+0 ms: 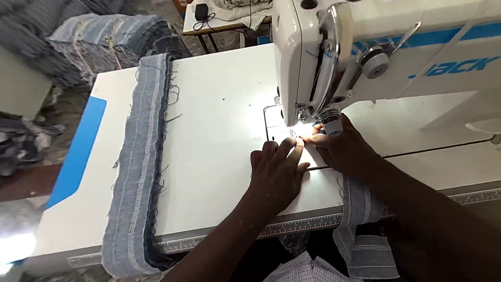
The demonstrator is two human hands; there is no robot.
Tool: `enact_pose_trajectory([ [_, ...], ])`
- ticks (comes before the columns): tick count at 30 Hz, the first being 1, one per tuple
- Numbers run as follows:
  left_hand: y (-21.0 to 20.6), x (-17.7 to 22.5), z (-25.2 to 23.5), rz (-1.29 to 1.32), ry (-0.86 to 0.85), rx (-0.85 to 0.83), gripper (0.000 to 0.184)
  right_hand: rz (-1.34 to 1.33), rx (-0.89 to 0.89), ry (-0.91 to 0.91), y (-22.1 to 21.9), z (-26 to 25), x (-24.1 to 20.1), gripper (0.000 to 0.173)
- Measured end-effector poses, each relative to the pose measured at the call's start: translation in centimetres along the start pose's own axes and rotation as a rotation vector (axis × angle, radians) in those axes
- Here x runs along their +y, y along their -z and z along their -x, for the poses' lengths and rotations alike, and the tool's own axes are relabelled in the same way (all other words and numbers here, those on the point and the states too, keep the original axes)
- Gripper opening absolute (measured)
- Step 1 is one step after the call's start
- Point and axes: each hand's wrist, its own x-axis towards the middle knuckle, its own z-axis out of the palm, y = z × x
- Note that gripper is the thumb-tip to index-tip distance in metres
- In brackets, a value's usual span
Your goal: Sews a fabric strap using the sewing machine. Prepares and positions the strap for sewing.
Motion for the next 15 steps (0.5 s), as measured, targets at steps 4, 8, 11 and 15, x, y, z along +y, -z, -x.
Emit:
enact_pose_trajectory([
  [4,-0.3,0.7,-0.9,-0.024,0.036,0.060,0.041,0.039,-0.028,0.015,0.5,-0.4,0.0,0.032],
  [8,-0.7,1.3,-2.2,-0.077,-0.042,0.098,0.025,-0.046,0.240,-0.151,4.9,4.5,-0.3,0.023],
  [11,-0.2,1.3,-3.0,-0.103,-0.070,0.025,0.022,0.164,0.488,-0.424,10.0,12.4,4.1,0.031],
  [15,-0.2,1.3,-3.2,-0.124,-0.082,0.023,0.021,0.370,0.294,-0.607,10.7,18.8,10.5,0.035],
])
